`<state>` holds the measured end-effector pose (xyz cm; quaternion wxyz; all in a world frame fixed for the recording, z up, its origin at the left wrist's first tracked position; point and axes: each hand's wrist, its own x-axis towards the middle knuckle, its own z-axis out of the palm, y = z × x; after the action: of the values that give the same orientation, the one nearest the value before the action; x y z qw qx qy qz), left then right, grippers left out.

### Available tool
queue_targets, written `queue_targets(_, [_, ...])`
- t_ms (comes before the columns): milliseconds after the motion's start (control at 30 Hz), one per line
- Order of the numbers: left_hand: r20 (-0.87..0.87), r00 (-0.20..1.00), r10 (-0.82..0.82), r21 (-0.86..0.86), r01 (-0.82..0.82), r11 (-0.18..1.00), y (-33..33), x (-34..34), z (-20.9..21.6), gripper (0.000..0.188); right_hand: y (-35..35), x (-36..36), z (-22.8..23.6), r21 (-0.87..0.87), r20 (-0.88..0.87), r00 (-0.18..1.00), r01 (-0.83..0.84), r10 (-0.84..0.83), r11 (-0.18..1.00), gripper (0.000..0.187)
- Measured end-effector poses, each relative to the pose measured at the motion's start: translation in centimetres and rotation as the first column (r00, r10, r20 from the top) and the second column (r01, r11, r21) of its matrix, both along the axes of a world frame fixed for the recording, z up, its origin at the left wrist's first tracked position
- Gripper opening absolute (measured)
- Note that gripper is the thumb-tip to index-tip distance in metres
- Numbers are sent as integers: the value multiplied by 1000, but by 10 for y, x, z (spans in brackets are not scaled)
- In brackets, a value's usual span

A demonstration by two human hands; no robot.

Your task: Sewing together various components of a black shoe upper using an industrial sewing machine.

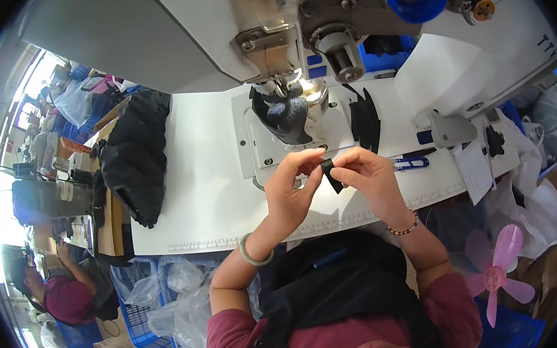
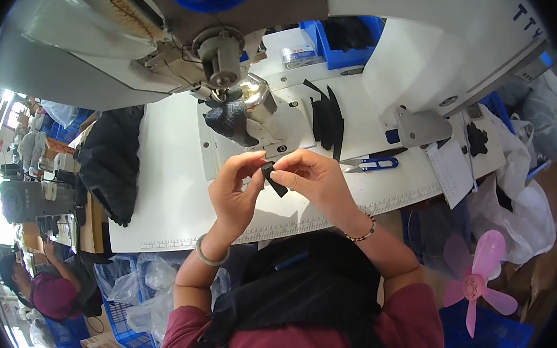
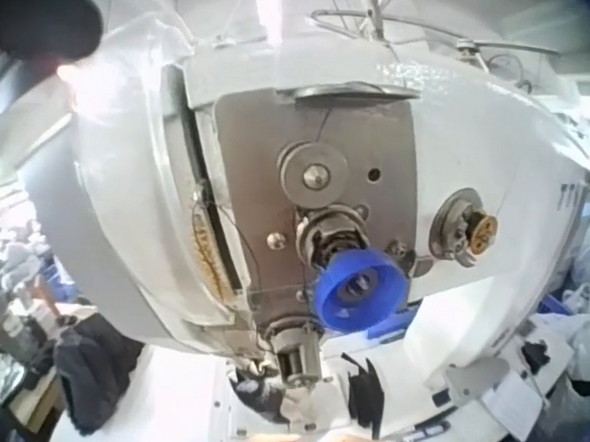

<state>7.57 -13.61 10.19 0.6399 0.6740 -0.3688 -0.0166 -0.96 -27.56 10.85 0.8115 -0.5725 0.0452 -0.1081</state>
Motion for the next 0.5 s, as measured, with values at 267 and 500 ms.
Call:
queue_targets(267, [-107,979,-175,-96,165,982,4,-1,12,21,8,10,-14,-130,171,973,181,-157,975,11])
queue_targets(500, [-8,999,-35,-29,35,999,2,2,0,17,10,13,-13,-201,209,962,219,-176,955,10])
